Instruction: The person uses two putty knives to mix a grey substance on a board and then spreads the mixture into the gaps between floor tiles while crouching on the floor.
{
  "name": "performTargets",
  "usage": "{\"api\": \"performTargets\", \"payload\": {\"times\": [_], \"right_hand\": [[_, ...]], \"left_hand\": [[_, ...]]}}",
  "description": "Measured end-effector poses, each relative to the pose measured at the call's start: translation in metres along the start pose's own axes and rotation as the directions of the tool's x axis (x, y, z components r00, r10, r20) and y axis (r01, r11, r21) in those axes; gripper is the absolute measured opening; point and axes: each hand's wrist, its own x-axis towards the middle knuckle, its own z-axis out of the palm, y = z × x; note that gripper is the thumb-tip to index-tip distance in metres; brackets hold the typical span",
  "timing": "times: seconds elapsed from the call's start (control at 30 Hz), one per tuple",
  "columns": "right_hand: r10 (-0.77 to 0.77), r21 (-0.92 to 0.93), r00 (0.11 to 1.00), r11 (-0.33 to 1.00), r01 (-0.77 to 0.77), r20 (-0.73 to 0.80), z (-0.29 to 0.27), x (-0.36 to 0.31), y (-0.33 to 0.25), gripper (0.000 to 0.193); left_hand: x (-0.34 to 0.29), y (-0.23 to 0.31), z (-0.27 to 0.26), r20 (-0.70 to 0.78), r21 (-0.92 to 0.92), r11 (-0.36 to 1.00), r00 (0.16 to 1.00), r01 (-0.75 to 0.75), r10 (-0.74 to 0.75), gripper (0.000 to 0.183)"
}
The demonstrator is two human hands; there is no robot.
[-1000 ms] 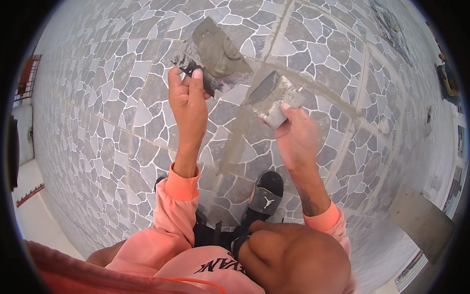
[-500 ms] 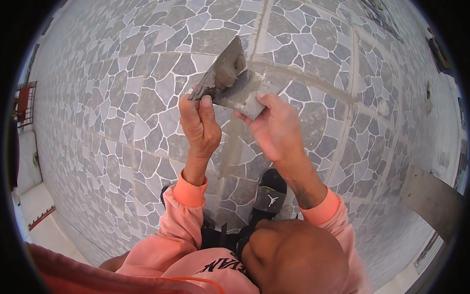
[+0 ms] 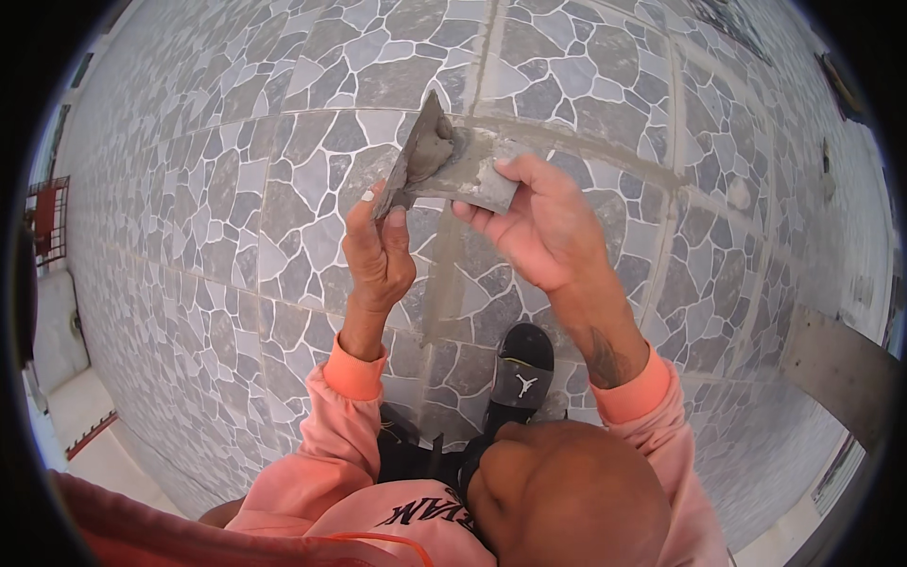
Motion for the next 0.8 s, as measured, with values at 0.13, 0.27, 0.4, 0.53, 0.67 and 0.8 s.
{"api": "performTargets", "payload": {"times": [0.13,0.27,0.4,0.53,0.67,0.8], "right_hand": [[0.0,-0.045,1.0,0.999,0.0,0.011,-0.001,-0.002,-0.003,0.031],[-0.002,-0.04,0.998,0.999,0.005,0.066,-0.008,0.001,-0.006,0.03],[-0.031,-0.046,0.999,0.998,0.033,0.041,-0.006,0.002,-0.003,0.031],[-0.042,-0.046,0.998,0.998,0.044,0.05,-0.007,0.002,-0.002,0.033],[-0.043,-0.012,0.996,0.999,0.044,0.074,-0.011,0.002,-0.002,0.034],[-0.031,-0.002,0.993,0.999,0.032,0.116,-0.013,0.003,-0.004,0.035]], "left_hand": [[0.009,0.009,0.001,0.028,0.036,0.999,1.0,0.003,-0.004,0.043],[0.015,0.006,0.005,0.062,-0.021,0.998,0.996,0.067,-0.066,0.061],[0.016,-0.003,0.007,0.034,0.009,0.999,0.998,-0.051,0.051,0.064],[0.011,-0.006,0.006,0.043,0.026,0.999,0.998,-0.041,0.04,0.061],[0.009,-0.008,0.004,0.043,0.047,0.999,0.999,-0.019,0.017,0.06],[0.007,-0.012,0.002,0.043,0.052,0.998,0.999,-0.019,0.017,0.059]]}}
